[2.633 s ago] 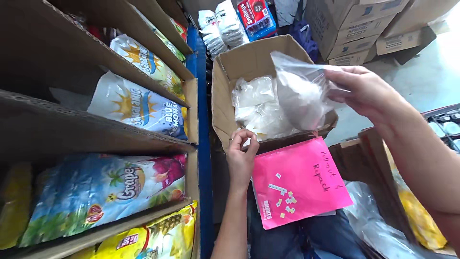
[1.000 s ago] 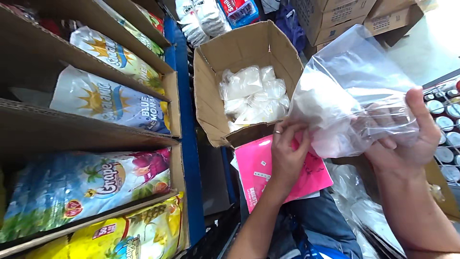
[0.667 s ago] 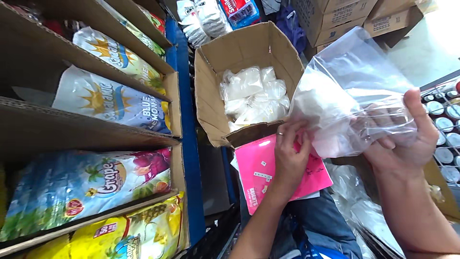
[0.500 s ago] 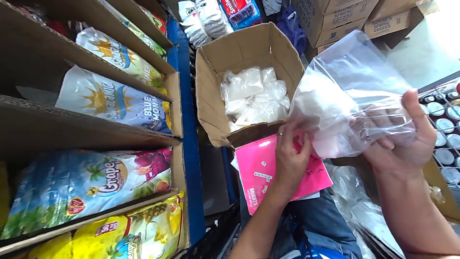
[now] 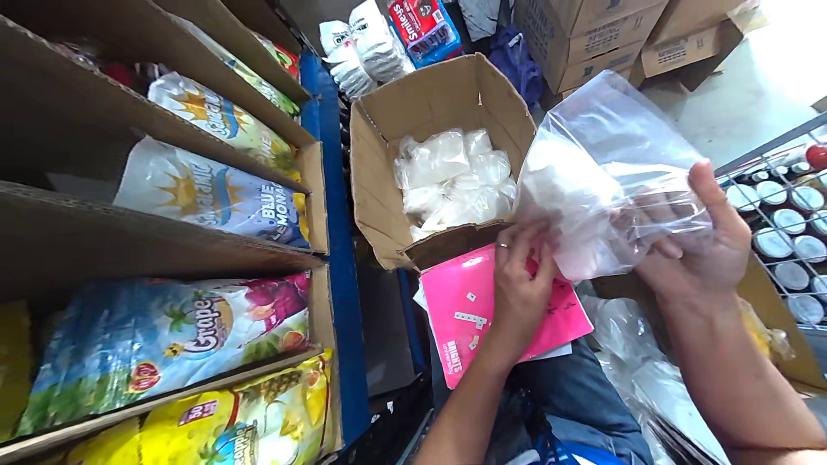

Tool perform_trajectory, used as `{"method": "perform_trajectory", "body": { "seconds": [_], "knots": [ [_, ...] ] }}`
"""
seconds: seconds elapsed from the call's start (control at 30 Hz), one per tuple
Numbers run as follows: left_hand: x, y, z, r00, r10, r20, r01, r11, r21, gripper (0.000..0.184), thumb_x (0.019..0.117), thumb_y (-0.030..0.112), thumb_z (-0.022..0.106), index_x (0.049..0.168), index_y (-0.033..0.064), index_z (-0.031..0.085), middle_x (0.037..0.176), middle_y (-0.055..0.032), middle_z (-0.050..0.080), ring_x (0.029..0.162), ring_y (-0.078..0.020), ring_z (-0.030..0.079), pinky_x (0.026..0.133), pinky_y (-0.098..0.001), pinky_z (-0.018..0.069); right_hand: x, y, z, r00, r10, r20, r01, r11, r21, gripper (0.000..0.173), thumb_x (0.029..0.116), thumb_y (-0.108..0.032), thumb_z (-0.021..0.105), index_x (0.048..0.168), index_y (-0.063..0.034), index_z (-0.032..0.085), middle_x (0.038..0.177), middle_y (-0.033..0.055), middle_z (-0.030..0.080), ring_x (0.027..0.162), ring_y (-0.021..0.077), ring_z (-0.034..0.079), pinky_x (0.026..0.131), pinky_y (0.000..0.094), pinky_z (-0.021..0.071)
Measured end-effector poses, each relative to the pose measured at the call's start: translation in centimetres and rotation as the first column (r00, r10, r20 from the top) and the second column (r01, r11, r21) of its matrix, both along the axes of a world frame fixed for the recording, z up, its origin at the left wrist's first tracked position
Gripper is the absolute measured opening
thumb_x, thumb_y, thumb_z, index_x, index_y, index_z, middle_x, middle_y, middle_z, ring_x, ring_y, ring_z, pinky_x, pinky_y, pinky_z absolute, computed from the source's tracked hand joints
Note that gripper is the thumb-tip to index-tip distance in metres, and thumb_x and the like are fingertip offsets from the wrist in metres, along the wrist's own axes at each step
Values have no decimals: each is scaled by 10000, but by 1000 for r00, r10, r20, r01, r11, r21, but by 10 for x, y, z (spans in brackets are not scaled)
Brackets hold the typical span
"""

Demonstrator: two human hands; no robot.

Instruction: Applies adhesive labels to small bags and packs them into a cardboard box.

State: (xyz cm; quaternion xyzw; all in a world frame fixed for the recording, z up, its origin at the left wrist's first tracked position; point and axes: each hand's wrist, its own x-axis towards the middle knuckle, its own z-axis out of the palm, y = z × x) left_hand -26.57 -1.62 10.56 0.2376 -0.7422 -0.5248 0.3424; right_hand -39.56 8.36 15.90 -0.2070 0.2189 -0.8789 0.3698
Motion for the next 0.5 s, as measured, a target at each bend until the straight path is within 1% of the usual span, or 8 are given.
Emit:
{"method": "perform_trajectory", "body": {
  "seconds": [0.1,0.2,0.3,0.37,0.4,0.47,0.5],
  "knots": [
    [7,-2,4,1000,-23,-13,24,997,71,262,978,58,602,1194,-68,680,1250,-223,603,1130,-158,641,904,-237,568,-2,3,0,1000,-10,7,10,1000,8,399,1091,-303,435,860,-122,706,614,-64,583,521,-5,544,510,133,469],
    [23,-10,7,1000,-4,-2,5,996,91,279,980,69,586,1205,-87,637,1245,-204,613,1142,-150,635,907,-265,569,-6,10,2,999,-45,-11,45,999,13,397,1095,-300,427,870,-122,702,616,-64,580,520,-6,541,508,131,469],
    [47,-23,8,998,23,51,-27,997,76,334,1004,118,556,1261,-93,586,1267,-156,615,1145,-125,628,915,-287,565,-11,28,6,996,-48,-80,50,999,17,325,1073,-299,484,918,-147,726,644,-75,614,535,-20,553,528,125,481],
    [65,-31,7,997,46,63,-50,997,51,341,1015,138,558,1279,-77,566,1265,-89,628,1130,-81,634,921,-277,567,-14,49,10,982,-57,-179,69,996,62,282,1057,-313,520,923,-175,726,668,-90,635,544,-35,557,532,116,480],
    [74,-35,6,997,50,58,-53,998,45,335,1019,143,568,1290,-54,562,1262,-45,636,1129,-65,636,926,-274,570,-15,61,13,970,-60,-234,82,993,86,266,1053,-316,532,934,-182,729,691,-92,657,558,-39,574,539,115,491],
    [88,-41,6,998,47,33,-49,997,57,307,1027,149,573,1298,4,563,1232,32,646,1103,-55,645,924,-281,572,-18,91,20,939,-40,-342,87,989,123,242,1042,-310,560,966,-178,749,759,-93,702,625,-39,620,590,124,531],
    [93,-44,6,999,42,31,-44,997,71,287,1032,144,564,1297,34,561,1216,67,647,1088,-49,649,916,-278,574,-18,106,25,915,-32,-401,102,982,156,241,1039,-310,567,937,-186,746,742,-115,685,621,-55,607,580,110,516]
  ]
}}
